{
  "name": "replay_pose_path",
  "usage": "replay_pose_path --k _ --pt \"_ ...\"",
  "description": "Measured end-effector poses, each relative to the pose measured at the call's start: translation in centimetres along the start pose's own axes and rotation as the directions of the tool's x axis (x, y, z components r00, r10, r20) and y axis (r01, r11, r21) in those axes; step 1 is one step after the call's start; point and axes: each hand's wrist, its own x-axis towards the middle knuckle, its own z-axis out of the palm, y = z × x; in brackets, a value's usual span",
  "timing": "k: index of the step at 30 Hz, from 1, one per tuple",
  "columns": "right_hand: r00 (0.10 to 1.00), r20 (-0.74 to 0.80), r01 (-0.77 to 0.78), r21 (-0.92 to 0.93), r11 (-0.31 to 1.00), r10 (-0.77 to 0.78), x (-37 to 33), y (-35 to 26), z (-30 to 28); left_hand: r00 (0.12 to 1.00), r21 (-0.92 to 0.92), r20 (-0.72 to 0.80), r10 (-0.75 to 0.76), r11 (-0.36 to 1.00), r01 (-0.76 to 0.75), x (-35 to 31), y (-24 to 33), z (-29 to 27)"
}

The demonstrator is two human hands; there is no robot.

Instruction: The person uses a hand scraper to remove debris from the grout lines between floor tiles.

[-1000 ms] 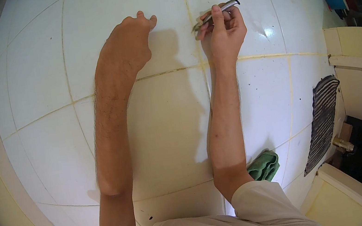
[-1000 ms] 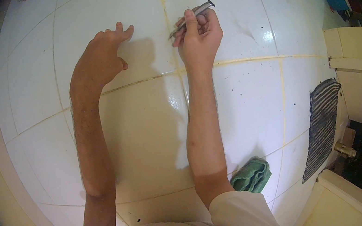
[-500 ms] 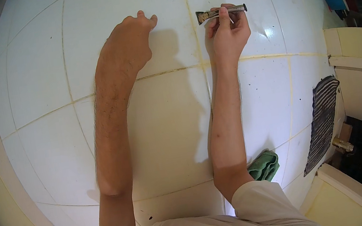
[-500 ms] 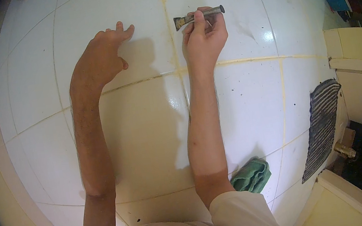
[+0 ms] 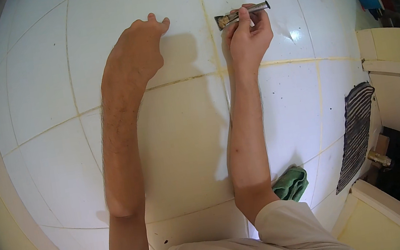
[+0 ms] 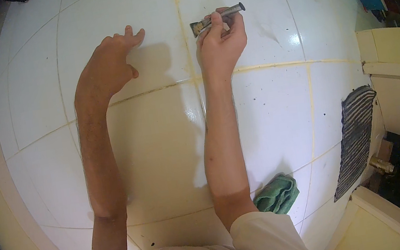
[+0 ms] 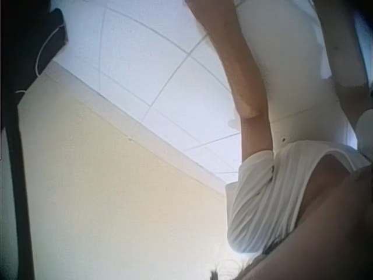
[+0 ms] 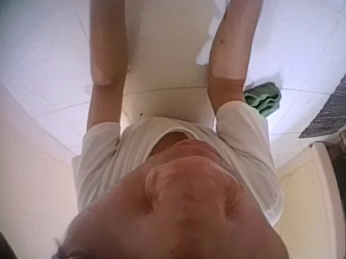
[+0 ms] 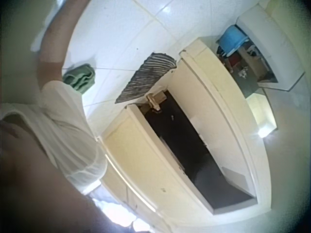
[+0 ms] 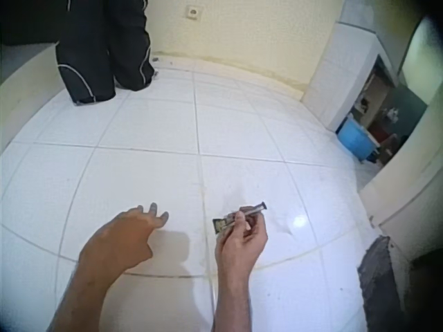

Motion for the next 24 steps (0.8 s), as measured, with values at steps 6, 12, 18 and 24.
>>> replay_pose_path --k 6,12,18,24 --pt "1.0 0.017 -0.02 -0.017 1.0 0.02 0.0 -0.3 -0.2 1.0 0.018 0.009 -0.022 1.0 0.022 0.0 0.1 0.1" --pt "1.0 0.01 -0.005 -0.067 0.998 0.005 0.0 -0.4 -0.1 0.999 0.026 0.029 -0.035 0.999 0.034 -0.1 0.3 -0.2" --pt "1.0 -0.008 -0.016 -0.006 1.0 0.016 0.0 -0.1 0.3 0.999 0.05 0.039 -0.026 0.998 0.024 -0.1 0.4 -0.3" --pt "0.998 -0.06 0.039 0.04 0.998 -0.036 0.2 0.3 0.3 1.0 0.029 0.016 0.005 1.0 -0.005 0.2 0.1 0.1"
